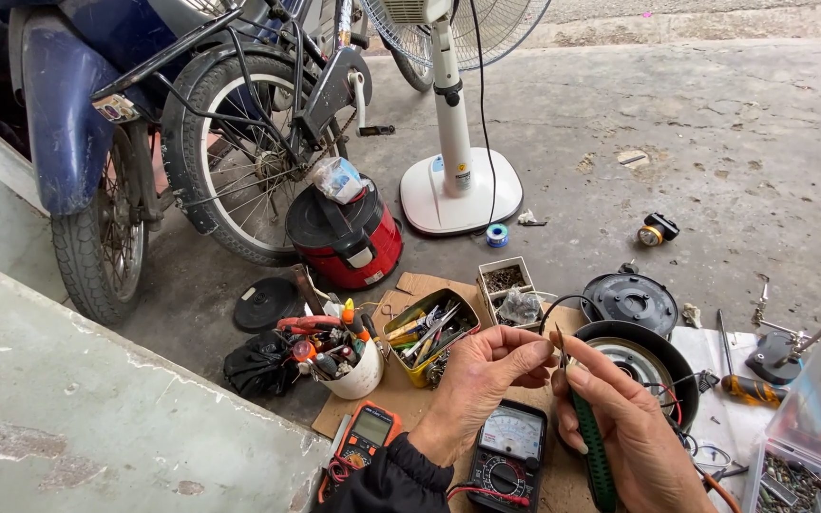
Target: The person is repairing an electronic motor component by stripping wire insulation, twisting wires together, and soldering the connections.
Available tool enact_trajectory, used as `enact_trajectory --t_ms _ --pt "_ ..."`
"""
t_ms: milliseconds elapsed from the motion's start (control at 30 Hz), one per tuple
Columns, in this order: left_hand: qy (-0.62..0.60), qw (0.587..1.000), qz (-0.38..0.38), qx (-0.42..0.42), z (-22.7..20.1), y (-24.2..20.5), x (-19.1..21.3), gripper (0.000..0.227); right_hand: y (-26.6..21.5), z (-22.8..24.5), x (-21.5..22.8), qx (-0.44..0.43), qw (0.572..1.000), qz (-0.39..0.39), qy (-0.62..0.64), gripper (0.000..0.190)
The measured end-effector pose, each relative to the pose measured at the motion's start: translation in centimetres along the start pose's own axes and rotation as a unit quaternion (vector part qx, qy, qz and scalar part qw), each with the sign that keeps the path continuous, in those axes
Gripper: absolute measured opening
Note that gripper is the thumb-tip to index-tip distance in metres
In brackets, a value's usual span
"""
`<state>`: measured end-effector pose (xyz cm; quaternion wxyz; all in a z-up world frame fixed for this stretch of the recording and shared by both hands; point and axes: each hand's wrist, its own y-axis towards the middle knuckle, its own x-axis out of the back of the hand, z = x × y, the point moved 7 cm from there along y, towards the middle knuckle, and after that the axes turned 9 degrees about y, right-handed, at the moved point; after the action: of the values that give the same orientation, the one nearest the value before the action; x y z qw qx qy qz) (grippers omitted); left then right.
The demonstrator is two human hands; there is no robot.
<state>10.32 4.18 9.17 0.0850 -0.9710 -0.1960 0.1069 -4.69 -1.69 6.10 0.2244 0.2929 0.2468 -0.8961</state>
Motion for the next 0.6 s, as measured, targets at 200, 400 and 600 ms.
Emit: enact_trajectory --t_ms 200,400,600 --pt "0.054 0.998 -0.016 -0.042 -1.1 -0.1 0.2 0.022 0.5 -0.6 0.1 -0.023 1.000 -0.013 0.000 0.048" --pt "0.054 0.997 -0.024 -0.054 -1.1 -0.3 -0.4 0.018 0.0 0.3 -0.3 0.008 1.000 0.026 0.014 0.049" --pt "0.057 0.996 -0.005 -0.069 -1.2 -0.4 -0.6 0.020 0.0 0.3 -0.8 -0.005 0.997 0.059 0.049 0.047"
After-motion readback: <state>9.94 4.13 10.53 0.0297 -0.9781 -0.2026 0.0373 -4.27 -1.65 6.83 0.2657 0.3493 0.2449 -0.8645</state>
